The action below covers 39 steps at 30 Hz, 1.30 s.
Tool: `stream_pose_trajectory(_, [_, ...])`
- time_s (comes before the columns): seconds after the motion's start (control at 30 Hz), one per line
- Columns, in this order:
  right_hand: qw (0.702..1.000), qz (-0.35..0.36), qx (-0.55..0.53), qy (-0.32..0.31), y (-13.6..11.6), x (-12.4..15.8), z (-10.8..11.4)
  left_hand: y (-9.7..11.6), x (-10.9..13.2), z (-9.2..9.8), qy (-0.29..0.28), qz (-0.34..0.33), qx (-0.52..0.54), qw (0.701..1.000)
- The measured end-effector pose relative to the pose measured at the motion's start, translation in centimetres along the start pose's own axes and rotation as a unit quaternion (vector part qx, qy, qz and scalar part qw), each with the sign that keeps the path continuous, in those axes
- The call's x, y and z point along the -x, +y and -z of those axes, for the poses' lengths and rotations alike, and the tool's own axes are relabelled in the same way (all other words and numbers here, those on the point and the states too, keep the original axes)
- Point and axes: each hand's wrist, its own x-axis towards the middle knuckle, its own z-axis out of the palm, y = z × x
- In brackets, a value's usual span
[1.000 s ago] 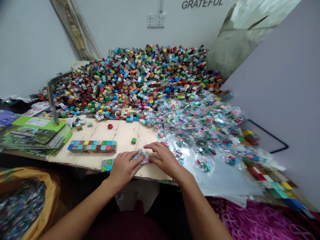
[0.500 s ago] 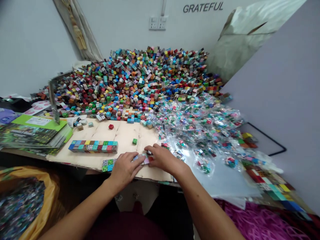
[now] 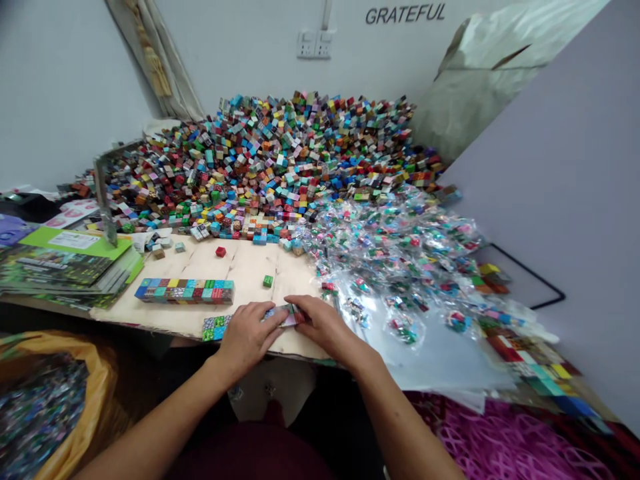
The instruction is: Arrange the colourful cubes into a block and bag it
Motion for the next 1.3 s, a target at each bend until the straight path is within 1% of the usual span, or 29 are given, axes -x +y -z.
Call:
stream_pose_trajectory(0.2, [1.0, 0.0, 0.006, -0.014, 0.8, -0.4, -0.3, 0.0, 0.0, 0.1, 0.0, -0.004, -0.005, 1.0])
stream_pose_trajectory(0.33, [0.999, -0.001, 0.011, -0.033, 0.7, -0.8, -0.1, -0.3, 0.0, -0.1, 0.005, -0.016, 0.011, 1.0])
stream_pose_trajectory(0.5, [1.0, -0.003, 0.002, -0.025, 0.4, -0.8, -0.2, -0.3, -0.4, -0.6, -0.002, -0.025, 0.025, 0.999])
stream_pose_trajectory(0.6, [1.0, -0.007, -0.013, -0.021, 0.4, -0.5, -0.3, -0.2, -0.1, 0.1, 0.014, -0.026, 0.023, 0.999])
stream_pose_trajectory(0.67, [0.999, -0.008, -0.024, -0.019, 0.3, -0.2, -0.3, -0.5, 0.9, 1.3, 0.038, -0.024, 0.021, 0.999])
stream_pose_trajectory(0.73, [1.0, -0.007, -0.026, -0.015, 0.2, 0.0, -0.1, -1.3, 2.9, 2.9, 0.073, 0.002, 0.025, 0.997])
stream_pose_trajectory(0.77, [1.0, -0.006, -0.022, -0.015, 0.2, 0.0, 0.0, -1.9, 4.1, 3.6, 0.096, 0.029, 0.031, 0.994])
stream_pose_trajectory(0.83, [1.0, -0.002, -0.014, -0.018, 0.1, 0.0, 0.2, -3.2, 6.7, 4.7, 0.146, 0.113, 0.051, 0.982])
stream_pose_trajectory(0.87, [1.0, 0.0, -0.01, -0.021, 0.1, 0.0, 0.2, -3.8, 7.9, 5.0, 0.159, 0.158, 0.074, 0.972])
stream_pose_trajectory(0.9, [1.0, 0.002, -0.008, -0.023, 0.1, -0.1, 0.1, -4.3, 8.9, 5.1, 0.16, 0.199, 0.106, 0.961])
stream_pose_trajectory(0.97, [1.0, 0.007, -0.003, -0.022, 0.2, -0.2, -0.1, -5.0, 10.3, 4.8, 0.139, 0.258, 0.186, 0.938])
stream_pose_trajectory(1.03, [1.0, 0.012, 0.0, -0.014, 0.4, -0.3, -0.5, -5.2, 10.9, 4.1, 0.115, 0.29, 0.251, 0.917])
stream_pose_trajectory(1.1, [1.0, 0.016, 0.003, -0.006, 0.6, -0.3, -0.8, -5.1, 11.0, 3.5, 0.106, 0.305, 0.28, 0.904])
stream_pose_trajectory(1.17, [1.0, 0.018, 0.002, -0.003, 0.7, -0.3, -0.9, -5.0, 10.8, 3.1, 0.109, 0.317, 0.287, 0.897])
stream_pose_trajectory(1.3, [1.0, 0.02, -0.005, -0.017, 0.6, -0.5, -1.1, -4.6, 10.6, 2.8, 0.133, 0.331, 0.285, 0.89])
